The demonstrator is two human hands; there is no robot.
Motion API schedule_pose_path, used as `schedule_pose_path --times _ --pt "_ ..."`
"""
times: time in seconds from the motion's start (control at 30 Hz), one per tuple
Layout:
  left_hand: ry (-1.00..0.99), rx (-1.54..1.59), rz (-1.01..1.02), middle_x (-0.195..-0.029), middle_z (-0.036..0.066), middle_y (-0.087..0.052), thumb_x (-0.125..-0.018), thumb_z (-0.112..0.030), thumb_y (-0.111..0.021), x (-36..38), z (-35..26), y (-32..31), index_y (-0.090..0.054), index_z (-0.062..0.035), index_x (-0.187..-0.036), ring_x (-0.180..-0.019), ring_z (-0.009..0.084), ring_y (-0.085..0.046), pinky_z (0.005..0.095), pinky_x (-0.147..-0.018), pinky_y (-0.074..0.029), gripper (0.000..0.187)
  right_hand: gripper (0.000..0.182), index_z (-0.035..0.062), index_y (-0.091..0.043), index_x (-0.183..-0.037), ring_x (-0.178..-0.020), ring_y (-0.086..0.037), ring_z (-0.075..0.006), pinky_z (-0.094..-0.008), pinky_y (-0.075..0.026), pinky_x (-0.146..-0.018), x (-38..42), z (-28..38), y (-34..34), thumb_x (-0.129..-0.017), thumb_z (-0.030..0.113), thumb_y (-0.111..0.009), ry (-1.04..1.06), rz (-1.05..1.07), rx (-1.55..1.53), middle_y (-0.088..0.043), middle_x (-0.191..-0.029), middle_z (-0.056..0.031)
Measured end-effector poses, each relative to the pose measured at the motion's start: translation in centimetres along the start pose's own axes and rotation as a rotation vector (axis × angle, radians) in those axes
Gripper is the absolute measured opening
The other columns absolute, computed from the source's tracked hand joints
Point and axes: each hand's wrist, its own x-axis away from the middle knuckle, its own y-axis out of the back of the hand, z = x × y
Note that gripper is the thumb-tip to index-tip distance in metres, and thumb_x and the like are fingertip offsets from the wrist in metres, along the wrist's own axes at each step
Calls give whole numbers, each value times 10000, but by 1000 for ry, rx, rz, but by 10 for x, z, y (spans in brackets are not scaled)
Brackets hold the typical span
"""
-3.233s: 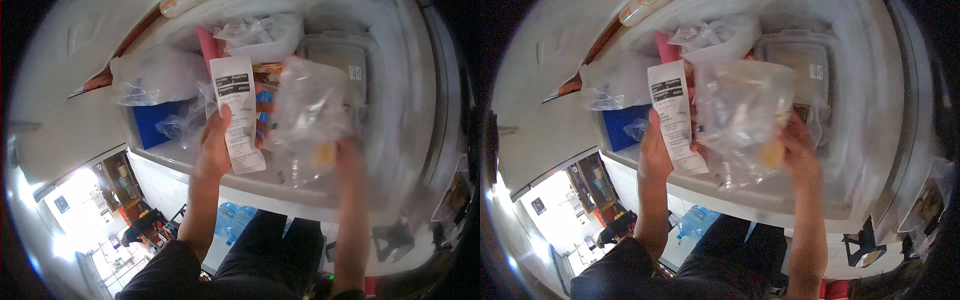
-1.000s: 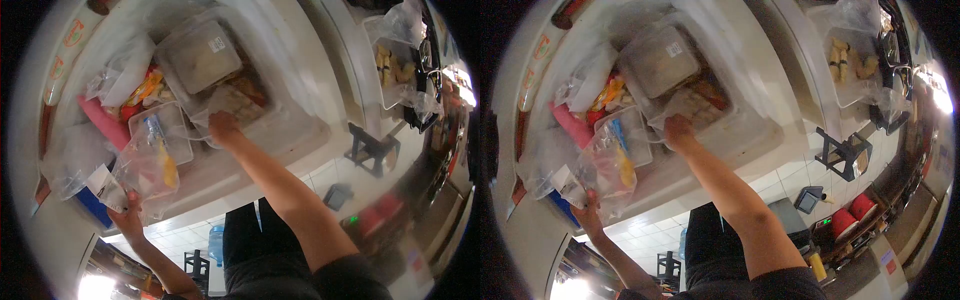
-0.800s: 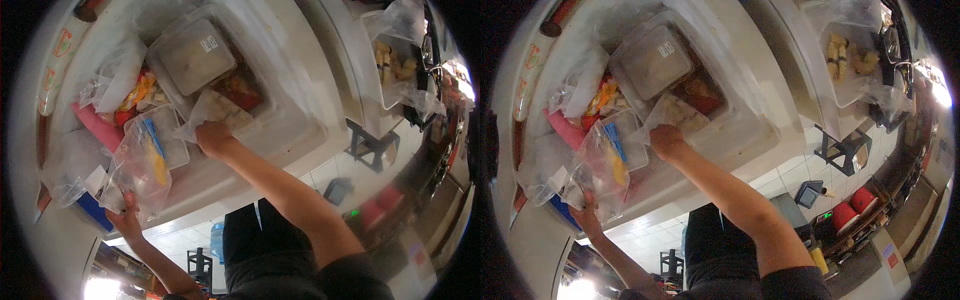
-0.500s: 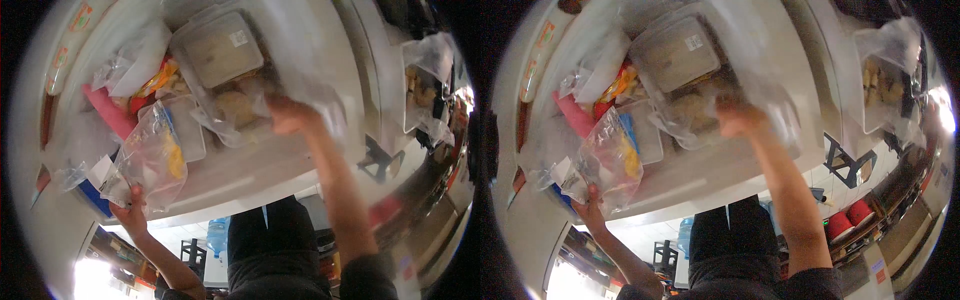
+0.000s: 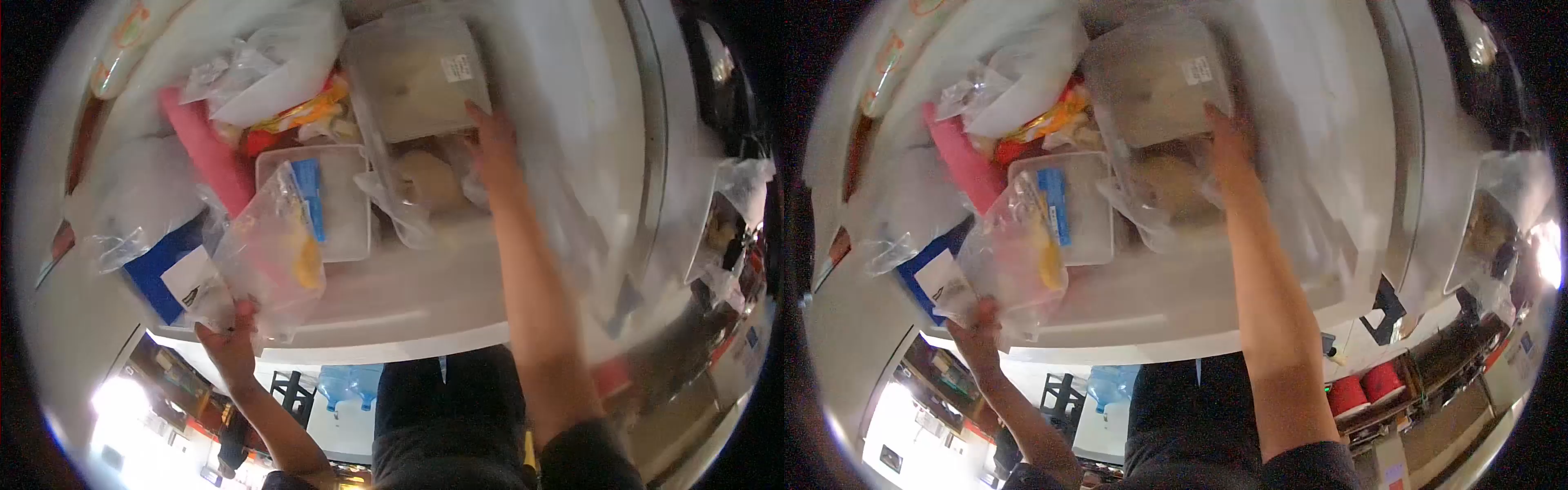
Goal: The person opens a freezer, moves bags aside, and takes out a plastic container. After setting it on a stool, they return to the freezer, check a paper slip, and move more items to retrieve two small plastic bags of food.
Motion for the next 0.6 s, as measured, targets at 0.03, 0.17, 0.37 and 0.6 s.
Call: schedule_pose_path --times 0.03,0.17,0.37,0.6 --pt "21 -10 21 -906 75 -637 -783 -141 -761 0 -2 0 -500 -25 -1113 -716 133 -600 258 -569 -470 436 581 -1 -451 -1274 -1016 -537 -255 -351 -490 -838 5 1 3 -808 219 -719 -42 44 -86 -537 -1161 -149" --pt "-25 -20 54 -889 52 -622 -759 -232 -791 -4 1 2 -481 -45 -1155 -691 139 -600 247 -520 -469 537 533 9 -496 -1208 -969 -546 -220 -245 -494 -691 12 11 5 -783 216 -743 -155 54 -327 -547 -1126 -118" --pt "48 13 18 -935 60 -615 -750 -240 -798 -4 -3 4 -476 -37 -1179 -720 134 -598 245 -528 -472 573 543 45 -496 -1194 -901 -561 -150 -214 -354 -465 -2 3 3 -765 240 -766 -234 -42 -373 -553 -1109 -94" --pt "104 -4 -30 -1001 89 -614 -748 -65 -772 3 9 19 -406 -29 -1253 -789 167 -624 263 -589 -509 624 465 136 -562 -1067 -641 -520 -136 -188 -350 -419 -24 -25 16 -708 293 -812 -208 93 -341 -567 -881 -14"
